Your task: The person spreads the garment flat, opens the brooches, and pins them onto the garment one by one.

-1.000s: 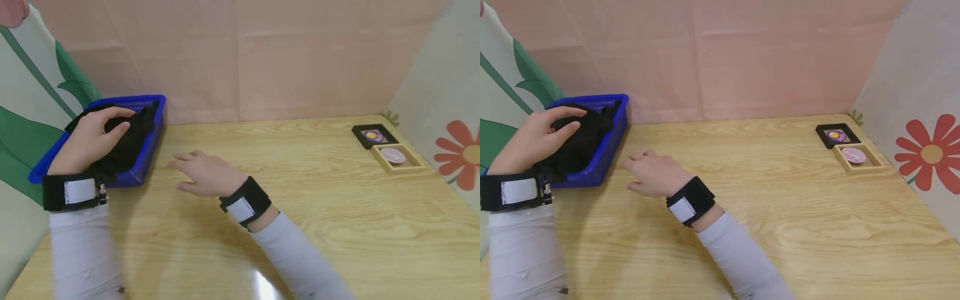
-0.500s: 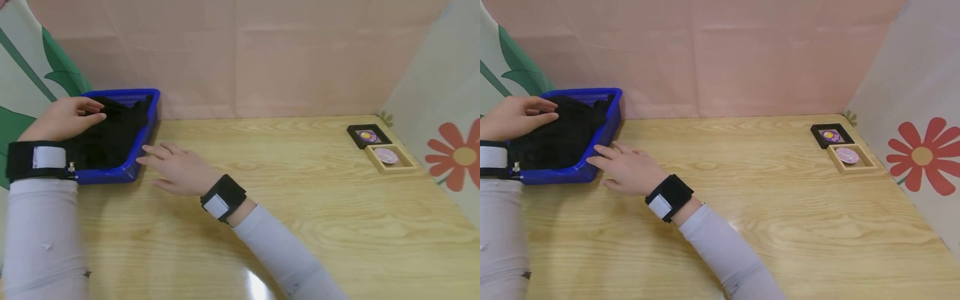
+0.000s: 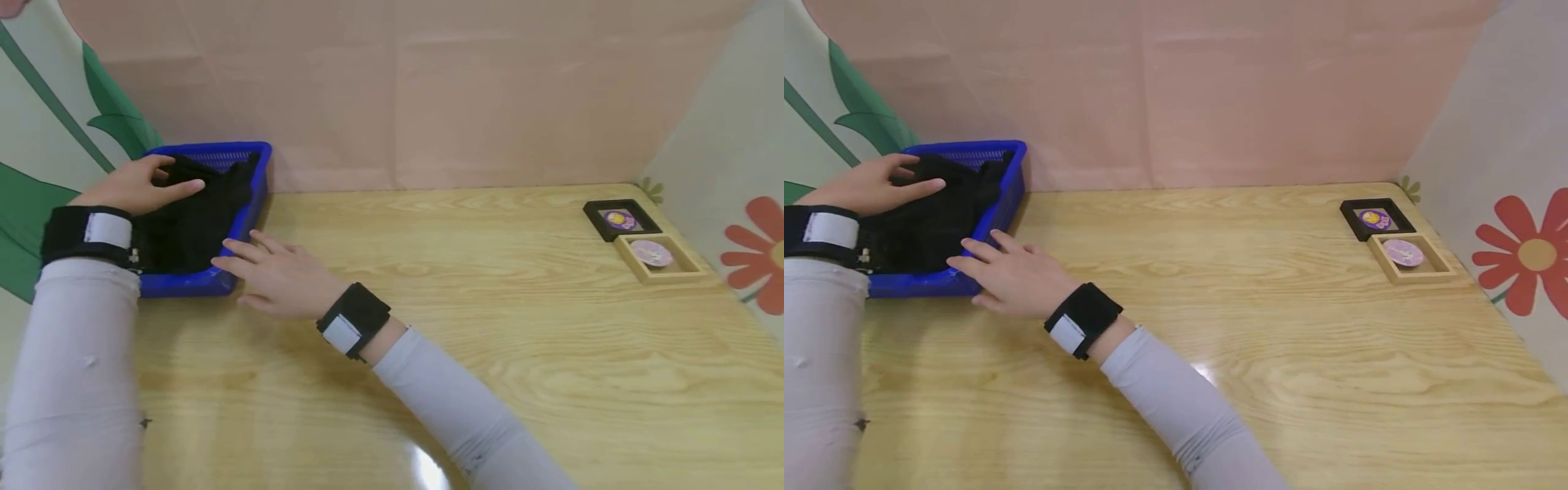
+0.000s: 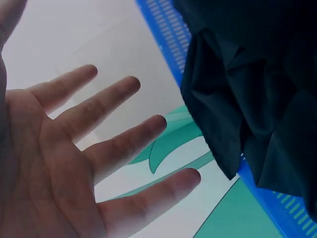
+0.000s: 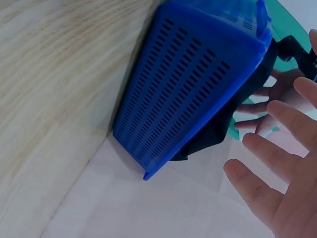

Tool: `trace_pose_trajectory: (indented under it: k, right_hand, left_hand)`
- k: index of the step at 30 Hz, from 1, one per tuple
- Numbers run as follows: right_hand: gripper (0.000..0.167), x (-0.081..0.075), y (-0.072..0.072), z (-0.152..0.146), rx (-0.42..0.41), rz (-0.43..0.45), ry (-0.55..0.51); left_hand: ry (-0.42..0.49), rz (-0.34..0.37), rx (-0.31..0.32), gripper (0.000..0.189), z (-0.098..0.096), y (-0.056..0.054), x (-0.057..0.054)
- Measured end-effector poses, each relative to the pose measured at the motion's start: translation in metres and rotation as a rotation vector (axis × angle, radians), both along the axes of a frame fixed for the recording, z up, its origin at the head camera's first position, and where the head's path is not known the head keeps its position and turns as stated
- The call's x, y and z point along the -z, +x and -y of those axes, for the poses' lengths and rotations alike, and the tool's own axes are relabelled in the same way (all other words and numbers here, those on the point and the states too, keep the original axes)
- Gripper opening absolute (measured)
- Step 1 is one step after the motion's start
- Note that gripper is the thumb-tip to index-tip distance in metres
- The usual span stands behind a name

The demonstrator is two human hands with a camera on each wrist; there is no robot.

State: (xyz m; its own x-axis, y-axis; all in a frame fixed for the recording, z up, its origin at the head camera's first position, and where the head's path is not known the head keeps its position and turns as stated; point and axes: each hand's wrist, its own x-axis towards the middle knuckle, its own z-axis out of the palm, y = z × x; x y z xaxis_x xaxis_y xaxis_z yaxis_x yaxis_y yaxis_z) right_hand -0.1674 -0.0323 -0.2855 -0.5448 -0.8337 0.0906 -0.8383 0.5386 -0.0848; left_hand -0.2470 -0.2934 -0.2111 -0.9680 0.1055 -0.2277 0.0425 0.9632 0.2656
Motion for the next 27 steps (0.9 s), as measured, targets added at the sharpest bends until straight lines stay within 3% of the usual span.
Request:
trace_pose_trajectory:
  k: [9, 14, 20, 27]
  right_hand:
    - [0.059, 0.005, -0.002, 0.001, 0.006, 0.025, 0.019]
    - [0.058, 0.009, -0.001, 0.008, 0.002, 0.007, 0.064]
    - [0.059, 0.013, 0.002, 0.025, -0.061, 0.012, 0.082]
    - [0.057, 0.017, -0.001, 0.023, -0.045, 0.058, 0.057]
  left_hand:
    - [-0.112, 0.105, 0.03, 0.113, -0.015, -0.024, 0.023]
    - [-0.151, 0.175, -0.016, 0.124, -0.014, -0.019, 0.033]
    - [-0.149, 0.256, -0.064, 0.128, 0.006, -0.004, 0.039]
    - [-0.133, 0.297, -0.001, 0.127, 0.003, -0.017, 0.05]
